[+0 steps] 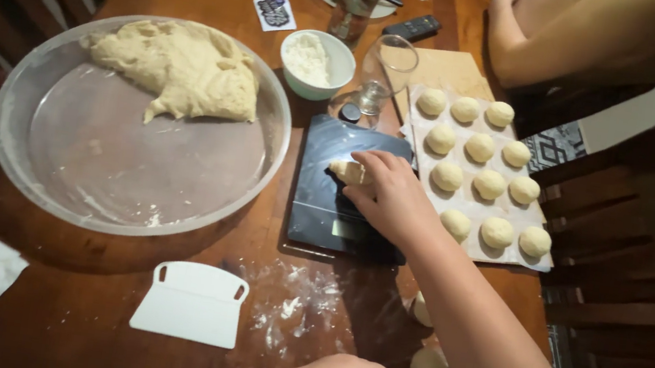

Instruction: Portion dough using a digital scale and roll it into small balls by hand.

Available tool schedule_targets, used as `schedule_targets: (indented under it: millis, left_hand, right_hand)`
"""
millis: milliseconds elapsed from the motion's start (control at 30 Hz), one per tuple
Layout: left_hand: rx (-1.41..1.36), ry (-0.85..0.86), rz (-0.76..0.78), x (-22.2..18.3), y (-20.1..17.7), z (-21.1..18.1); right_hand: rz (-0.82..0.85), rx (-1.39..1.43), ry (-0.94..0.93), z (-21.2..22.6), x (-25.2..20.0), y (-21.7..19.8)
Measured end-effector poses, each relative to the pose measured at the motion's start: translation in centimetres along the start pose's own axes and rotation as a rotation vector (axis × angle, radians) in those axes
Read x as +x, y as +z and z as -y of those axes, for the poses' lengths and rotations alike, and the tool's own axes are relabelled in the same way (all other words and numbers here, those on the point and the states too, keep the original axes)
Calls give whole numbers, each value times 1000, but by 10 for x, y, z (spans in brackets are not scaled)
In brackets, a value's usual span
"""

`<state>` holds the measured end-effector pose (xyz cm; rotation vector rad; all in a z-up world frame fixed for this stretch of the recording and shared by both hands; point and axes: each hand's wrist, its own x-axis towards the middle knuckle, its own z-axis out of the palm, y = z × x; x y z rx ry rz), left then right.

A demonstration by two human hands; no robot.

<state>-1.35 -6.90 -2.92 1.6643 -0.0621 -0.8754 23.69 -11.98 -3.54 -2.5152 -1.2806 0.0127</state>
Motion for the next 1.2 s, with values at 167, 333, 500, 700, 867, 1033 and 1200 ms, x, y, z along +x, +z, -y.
schedule_targets:
  millis: [167,333,500,700,867,1033,1200]
  left_hand:
    - [106,133,9,21,21,27]
    - [120,208,186,4,16,18]
    - [206,231,243,-5,17,12]
    - [234,253,228,-8,22,13]
    - [292,393,250,-1,26,21]
    - [333,379,268,-21,16,7]
    - [294,524,32,-20,-17,6]
  right_hand:
    - [-174,-19,-127,-20,11,30]
    - [-170,74,51,22,-6,8]
    - [92,367,-248,103,-45,-29]
    - [155,146,-470,105,-100,8]
    - [250,189,-451,95,-157,-23]
    - [76,7,-229,68,-188,-16]
    - [6,149,-345,49,-218,38]
